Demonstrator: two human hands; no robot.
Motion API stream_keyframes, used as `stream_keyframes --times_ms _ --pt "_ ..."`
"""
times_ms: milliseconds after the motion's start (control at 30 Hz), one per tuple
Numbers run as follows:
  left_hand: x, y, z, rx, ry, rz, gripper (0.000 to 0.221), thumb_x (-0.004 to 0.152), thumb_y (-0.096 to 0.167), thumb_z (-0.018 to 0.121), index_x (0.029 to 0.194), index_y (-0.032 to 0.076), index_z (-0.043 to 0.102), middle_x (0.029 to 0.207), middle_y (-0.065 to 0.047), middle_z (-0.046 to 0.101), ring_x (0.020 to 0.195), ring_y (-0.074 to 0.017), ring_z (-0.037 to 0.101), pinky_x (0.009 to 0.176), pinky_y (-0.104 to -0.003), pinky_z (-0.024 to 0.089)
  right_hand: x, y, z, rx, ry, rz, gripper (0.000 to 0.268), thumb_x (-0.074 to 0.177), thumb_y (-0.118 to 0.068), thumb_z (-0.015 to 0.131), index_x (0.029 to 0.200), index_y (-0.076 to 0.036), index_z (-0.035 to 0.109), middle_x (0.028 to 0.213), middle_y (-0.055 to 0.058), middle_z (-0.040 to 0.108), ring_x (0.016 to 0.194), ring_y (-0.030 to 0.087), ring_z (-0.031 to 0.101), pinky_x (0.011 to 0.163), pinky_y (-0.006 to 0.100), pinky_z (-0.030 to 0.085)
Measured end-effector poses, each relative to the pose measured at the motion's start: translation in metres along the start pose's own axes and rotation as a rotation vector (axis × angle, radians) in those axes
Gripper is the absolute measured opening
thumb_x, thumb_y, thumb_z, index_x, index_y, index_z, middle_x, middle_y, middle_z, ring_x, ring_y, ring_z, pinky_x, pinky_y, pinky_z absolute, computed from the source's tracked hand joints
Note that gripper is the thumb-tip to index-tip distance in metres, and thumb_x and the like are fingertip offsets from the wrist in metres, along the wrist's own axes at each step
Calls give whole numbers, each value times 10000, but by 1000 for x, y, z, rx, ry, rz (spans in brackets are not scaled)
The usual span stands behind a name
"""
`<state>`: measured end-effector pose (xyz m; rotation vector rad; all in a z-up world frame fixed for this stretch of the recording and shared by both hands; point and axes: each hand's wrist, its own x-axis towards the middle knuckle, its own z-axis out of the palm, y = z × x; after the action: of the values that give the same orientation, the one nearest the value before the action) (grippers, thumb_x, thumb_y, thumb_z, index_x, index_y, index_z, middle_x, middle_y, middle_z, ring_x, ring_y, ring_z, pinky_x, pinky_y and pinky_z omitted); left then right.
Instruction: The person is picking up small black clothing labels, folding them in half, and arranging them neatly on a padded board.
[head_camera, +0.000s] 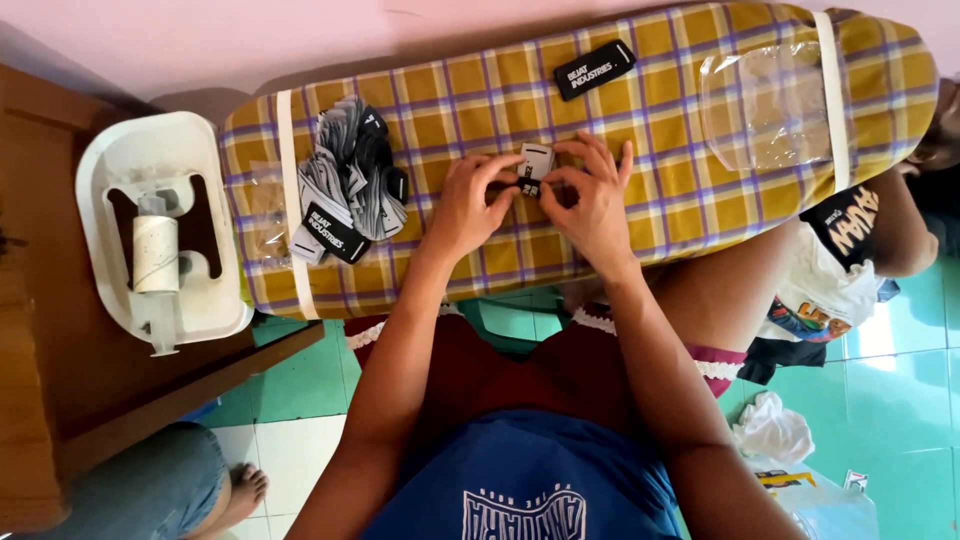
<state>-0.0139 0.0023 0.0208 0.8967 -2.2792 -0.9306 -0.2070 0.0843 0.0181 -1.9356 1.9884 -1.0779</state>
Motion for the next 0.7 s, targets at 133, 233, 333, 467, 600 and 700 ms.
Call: stream_keyframes --times_ms 133,233,333,467,600,700 --pt "4 -3 10 15 91 -31 339 941 114 756 1273 151 699 920 -24 779 1079 -214 673 1024 -401 435 2 -8 -8 40 41 -54 157 927 -120 749 1082 -148 748 1242 35 654 1342 334 549 1177 686 74" --pt "3 -3 12 17 96 -41 343 922 125 777 1255 168 707 891 -9 781 1068 -200 675 1014 -379 443 -3 -4 -6 -11 94 -157 83 966 -188 776 1040 -156 795 1090 12 722 1269 285 608 1198 672 35" --pt "3 -4 11 20 108 -27 354 917 120 780 1259 165 704 887 -32 783 1059 -217 676 1012 -396 453 -3 3 1 -81 127 -262 125 931 -284 867 1003 -190 824 1037 -16 748 1254 245 615 1187 694 39" --pt "2 -2 9 -7 96 -49 377 914 123 783 1277 160 694 922 -41 780 1065 -234 672 1017 -414 447 -5 4 5 -154 120 -283 120 935 -280 867 1003 -192 823 1029 -10 736 1251 245 607 1169 722 39" --pt "1 -1 5 -14 64 -42 399 879 143 827 1255 188 701 966 -25 772 1053 -226 656 1026 -430 447 -5 5 8 -151 98 -257 107 955 -268 843 1022 -187 825 973 -3 726 1259 238 612 1173 720 -1" --pt "1 0 1 0 64 3 296 921 113 788 1202 183 729 1051 -11 758 1097 -236 645 1019 -429 454 -4 4 7 -154 73 -254 83 951 -255 844 987 -185 817 980 5 713 1265 245 603 1161 736 9"
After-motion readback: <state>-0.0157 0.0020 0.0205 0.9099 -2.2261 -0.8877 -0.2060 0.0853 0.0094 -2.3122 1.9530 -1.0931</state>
